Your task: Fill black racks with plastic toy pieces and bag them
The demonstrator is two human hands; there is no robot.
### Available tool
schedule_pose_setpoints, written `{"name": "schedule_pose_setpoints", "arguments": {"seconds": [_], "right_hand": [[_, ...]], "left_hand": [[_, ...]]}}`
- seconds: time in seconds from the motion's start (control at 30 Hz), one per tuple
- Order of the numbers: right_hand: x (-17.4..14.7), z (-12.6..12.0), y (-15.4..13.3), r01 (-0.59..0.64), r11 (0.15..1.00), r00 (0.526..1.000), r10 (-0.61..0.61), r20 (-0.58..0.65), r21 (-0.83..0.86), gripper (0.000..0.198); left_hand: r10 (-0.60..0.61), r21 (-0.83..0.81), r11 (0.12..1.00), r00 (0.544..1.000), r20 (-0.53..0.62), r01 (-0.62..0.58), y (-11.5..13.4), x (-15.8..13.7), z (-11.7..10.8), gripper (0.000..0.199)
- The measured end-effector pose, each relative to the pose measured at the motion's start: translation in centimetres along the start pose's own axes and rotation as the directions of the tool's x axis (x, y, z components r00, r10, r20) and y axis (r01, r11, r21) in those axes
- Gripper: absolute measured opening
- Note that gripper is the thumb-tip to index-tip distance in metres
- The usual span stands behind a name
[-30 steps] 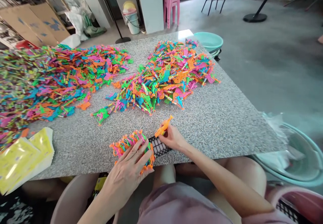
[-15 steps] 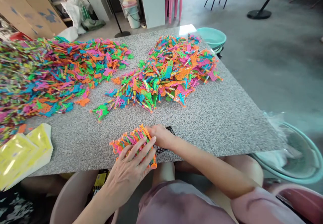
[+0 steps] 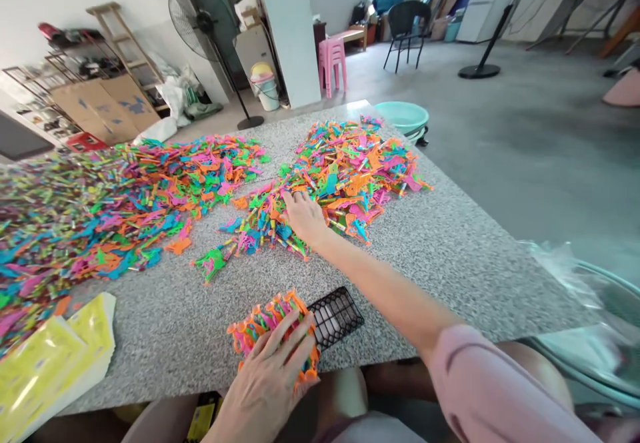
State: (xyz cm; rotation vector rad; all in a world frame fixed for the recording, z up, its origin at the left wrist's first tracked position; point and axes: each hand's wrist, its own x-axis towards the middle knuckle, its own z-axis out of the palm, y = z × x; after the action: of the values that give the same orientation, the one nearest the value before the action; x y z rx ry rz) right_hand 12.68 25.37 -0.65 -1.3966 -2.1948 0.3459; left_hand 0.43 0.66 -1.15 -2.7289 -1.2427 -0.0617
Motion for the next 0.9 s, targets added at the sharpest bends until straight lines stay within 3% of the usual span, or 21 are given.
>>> {"name": "schedule_pose_setpoints", "arguments": {"seconds": [0.07, 0.13, 0.23, 0.3, 0.37, 0.47, 0.57, 0.63, 0.73, 0.8, 0.9], "right_hand": [[1.8, 0.2, -0.6, -0.029, 0.999, 0.998, 0.026, 0.065, 0.046, 0.043], [1.5, 0.0, 0.0, -0.076, 0.98, 0.996, 0.065, 0.066, 0.185, 0.04], [-3.0, -0.7, 3.2, -0.141, 0.86, 0.99, 0.106, 0.098, 0.491, 0.018], [-7.9, -1.4, 6.2, -0.249, 0.753, 0.966, 0.152, 0.207, 0.609, 0.016], [-12.7, -2.2, 8.8, -0.31, 0.797, 0.949, 0.228, 0.216, 0.519, 0.02], [-17.7, -3.8, 10.6, -0.155, 0.978, 0.961, 0.116, 0.252, 0.142, 0.017], [-19.2, -5.3, 10.0, 0.091, 0.981, 0.944, -0.03, 0.329, -0.171, 0.015], [-19.6, -5.8, 9.0, 0.118, 0.968, 0.946, -0.043, 0.32, -0.22, 0.019], [-20.8, -5.1, 6.8, -0.007, 1.0, 0.951, 0.005, 0.311, 0.007, 0.029], [-22.0, -3.6, 5.0, -0.128, 0.97, 0.936, 0.05, 0.347, 0.207, 0.032], [-23.6, -1.0, 2.3, -0.225, 0.9, 0.929, 0.082, 0.361, 0.372, 0.014]], "left_hand": [[0.003, 0.009, 1.0, 1.0, 0.003, -0.003, 0.0, -0.1, -0.1, 0.04], [-0.005, 0.004, 1.0, 1.0, 0.01, 0.005, 0.0, -0.2, -0.3, 0.04], [0.005, -0.003, 1.0, 1.0, 0.021, -0.005, 0.0, -0.2, -0.6, 0.038], [0.024, -0.008, 1.0, 0.999, 0.02, -0.024, -0.2, -0.2, -0.7, 0.038], [0.032, -0.03, 0.999, 0.999, 0.031, -0.031, -0.4, -0.3, -0.8, 0.038], [0.028, -0.064, 0.998, 0.998, 0.051, -0.024, -0.6, -0.3, -0.9, 0.038], [0.031, -0.076, 0.997, 0.998, 0.049, -0.028, -0.7, -0.2, -1.2, 0.038], [0.029, -0.092, 0.995, 0.998, 0.049, -0.025, -0.6, -0.1, -1.6, 0.037], [0.015, -0.117, 0.993, 0.998, 0.062, -0.008, -0.4, 0.1, -2.0, 0.036], [0.013, -0.127, 0.992, 0.997, 0.078, -0.003, -0.3, 0.2, -2.2, 0.037], [0.009, -0.138, 0.99, 0.994, 0.109, 0.006, -0.2, 0.4, -2.4, 0.038]]}}
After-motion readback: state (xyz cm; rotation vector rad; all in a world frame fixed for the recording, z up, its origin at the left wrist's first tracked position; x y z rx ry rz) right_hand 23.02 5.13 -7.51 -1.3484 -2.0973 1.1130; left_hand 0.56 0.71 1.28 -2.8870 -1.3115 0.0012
